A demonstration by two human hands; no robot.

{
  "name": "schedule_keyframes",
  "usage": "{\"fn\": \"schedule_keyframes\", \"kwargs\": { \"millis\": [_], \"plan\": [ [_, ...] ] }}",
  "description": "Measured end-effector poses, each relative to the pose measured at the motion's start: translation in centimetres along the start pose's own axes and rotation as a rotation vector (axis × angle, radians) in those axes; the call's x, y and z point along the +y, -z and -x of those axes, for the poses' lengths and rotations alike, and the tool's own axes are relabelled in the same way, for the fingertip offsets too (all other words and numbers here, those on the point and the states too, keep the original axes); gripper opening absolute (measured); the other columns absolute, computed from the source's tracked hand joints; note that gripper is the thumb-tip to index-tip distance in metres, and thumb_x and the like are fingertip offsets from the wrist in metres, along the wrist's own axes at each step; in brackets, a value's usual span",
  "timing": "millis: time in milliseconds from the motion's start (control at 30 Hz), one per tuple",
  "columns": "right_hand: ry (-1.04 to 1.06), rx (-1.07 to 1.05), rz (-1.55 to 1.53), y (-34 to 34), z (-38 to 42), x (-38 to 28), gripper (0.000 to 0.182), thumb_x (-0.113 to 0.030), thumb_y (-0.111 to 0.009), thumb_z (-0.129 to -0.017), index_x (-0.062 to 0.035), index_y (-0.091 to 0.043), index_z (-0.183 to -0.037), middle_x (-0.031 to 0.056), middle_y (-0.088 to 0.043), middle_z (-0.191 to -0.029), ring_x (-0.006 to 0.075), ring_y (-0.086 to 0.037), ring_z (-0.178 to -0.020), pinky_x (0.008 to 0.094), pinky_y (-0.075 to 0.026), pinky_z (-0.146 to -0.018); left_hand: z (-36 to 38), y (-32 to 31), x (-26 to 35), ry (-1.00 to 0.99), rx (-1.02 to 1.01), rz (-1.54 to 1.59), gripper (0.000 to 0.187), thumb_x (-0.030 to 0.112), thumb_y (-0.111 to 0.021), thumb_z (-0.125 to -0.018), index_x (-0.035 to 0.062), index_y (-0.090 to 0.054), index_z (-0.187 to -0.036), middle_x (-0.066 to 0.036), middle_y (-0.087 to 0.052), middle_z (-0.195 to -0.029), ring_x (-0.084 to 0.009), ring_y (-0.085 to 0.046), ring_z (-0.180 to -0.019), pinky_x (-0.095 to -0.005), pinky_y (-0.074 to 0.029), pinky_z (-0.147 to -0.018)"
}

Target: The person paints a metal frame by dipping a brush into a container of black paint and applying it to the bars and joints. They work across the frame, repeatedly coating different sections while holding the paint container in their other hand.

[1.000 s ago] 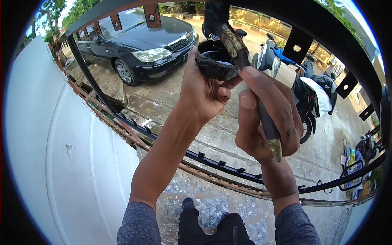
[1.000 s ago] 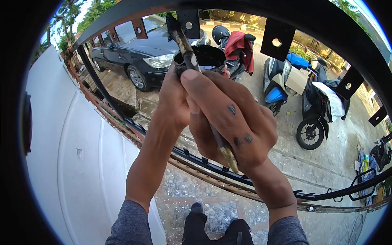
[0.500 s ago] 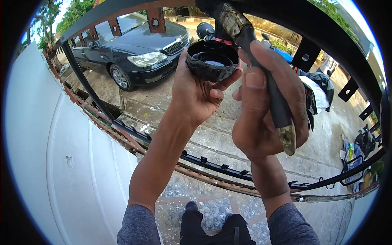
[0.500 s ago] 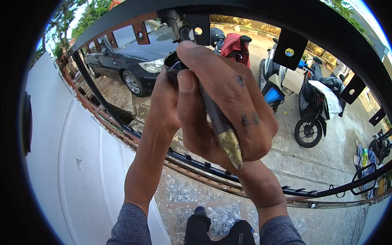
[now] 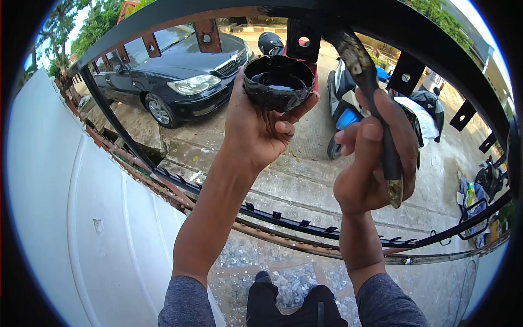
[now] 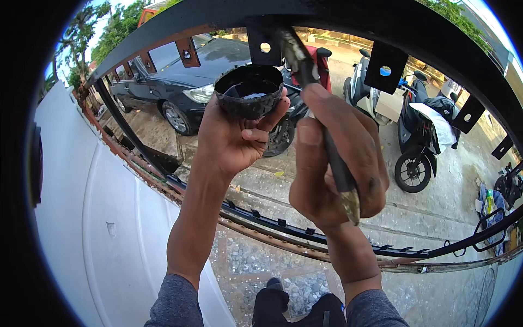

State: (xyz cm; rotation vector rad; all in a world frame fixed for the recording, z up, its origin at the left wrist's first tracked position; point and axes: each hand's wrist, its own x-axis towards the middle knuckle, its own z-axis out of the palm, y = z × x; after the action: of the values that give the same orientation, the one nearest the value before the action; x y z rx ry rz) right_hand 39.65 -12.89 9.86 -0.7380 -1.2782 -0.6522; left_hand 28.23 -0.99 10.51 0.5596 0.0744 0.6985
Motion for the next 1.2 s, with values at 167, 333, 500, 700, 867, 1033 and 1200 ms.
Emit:
{"fn": "schedule_keyframes", "kwargs": {
  "millis": [167,333,500,700,867,1033,1200],
  "plan": [
    [0.113,-0.185,0.094,2.4,1.4,0.0,0.027,-0.009,-0.059,-0.095,-0.0018,-0.060,-0.121,0.0244,-0.069,-0.098,0.0160,-0.066,-0.071,0.0249,-0.051,-0.059,0.3,-0.6,-0.2,-0.022,0.067,-0.005,0.073,0.064,-0.022,-0.099,0.0051,-0.055,-0.126,-0.015,-0.069,-0.107,-0.0311,-0.071,-0.096,-0.0162,-0.039,-0.038],
    [0.333,-0.295,0.180,0.4,-1.5,3.0,0.029,-0.004,-0.075,-0.080,-0.0101,-0.073,-0.108,0.0163,-0.070,-0.104,0.0215,-0.072,-0.083,0.0281,-0.057,-0.066,-0.1,0.0,0.0,-0.009,0.001,-0.023,0.074,0.063,-0.021,-0.100,0.0044,-0.055,-0.127,-0.015,-0.069,-0.108,-0.0304,-0.071,-0.096,-0.0170,-0.041,-0.038],
    [0.341,-0.212,0.260,4.0,-0.1,2.8,0.034,-0.006,-0.075,-0.079,-0.0167,-0.074,-0.112,0.0148,-0.069,-0.109,0.0198,-0.072,-0.085,0.0276,-0.059,-0.065,-0.2,0.5,0.0,0.021,-0.011,-0.009,0.071,0.062,-0.022,-0.100,0.0046,-0.055,-0.127,-0.015,-0.069,-0.109,-0.0311,-0.070,-0.097,-0.0173,-0.041,-0.038],
    [0.340,-0.328,0.106,1.7,-2.4,2.9,0.024,-0.003,-0.069,-0.088,-0.0126,-0.072,-0.110,0.0193,-0.069,-0.105,0.0259,-0.071,-0.090,0.0336,-0.058,-0.078,0.1,0.0,-0.5,0.019,0.098,0.007,0.063,0.057,-0.027,-0.101,0.0080,-0.056,-0.127,-0.013,-0.069,-0.109,-0.0321,-0.071,-0.096,-0.0179,-0.041,-0.037],
    [0.188,-0.290,0.090,3.3,-1.3,-0.9,0.023,-0.008,-0.070,-0.088,-0.0086,-0.069,-0.112,0.0173,-0.071,-0.102,0.0255,-0.071,-0.089,0.0341,-0.056,-0.079,-0.1,0.0,-1.9,0.004,0.060,-0.055,0.057,0.054,-0.030,-0.101,0.0105,-0.057,-0.126,-0.012,-0.069,-0.108,-0.0317,-0.070,-0.096,-0.0172,-0.040,-0.037],
    [0.124,-0.278,0.191,5.0,-2.7,-1.0,0.026,-0.015,-0.056,-0.098,-0.0069,-0.057,-0.123,0.0127,-0.069,-0.085,0.0210,-0.069,-0.080,0.0314,-0.054,-0.074,0.1,-0.8,-2.5,0.046,0.072,-0.016,0.059,0.057,-0.032,-0.100,0.0096,-0.058,-0.124,-0.012,-0.069,-0.109,-0.0308,-0.070,-0.097,-0.0178,-0.039,-0.036],
    [-0.065,-0.389,0.108,6.3,-2.6,-5.4,0.030,-0.011,-0.065,-0.093,-0.0159,-0.062,-0.123,0.0147,-0.068,-0.102,0.0210,-0.069,-0.082,0.0318,-0.057,-0.076,1.2,-1.8,-2.7,0.029,0.052,0.001,0.058,0.053,-0.035,-0.100,0.0053,-0.057,-0.124,-0.015,-0.067,-0.111,-0.0297,-0.070,-0.096,-0.0234,-0.046,-0.049]
  ]
}}
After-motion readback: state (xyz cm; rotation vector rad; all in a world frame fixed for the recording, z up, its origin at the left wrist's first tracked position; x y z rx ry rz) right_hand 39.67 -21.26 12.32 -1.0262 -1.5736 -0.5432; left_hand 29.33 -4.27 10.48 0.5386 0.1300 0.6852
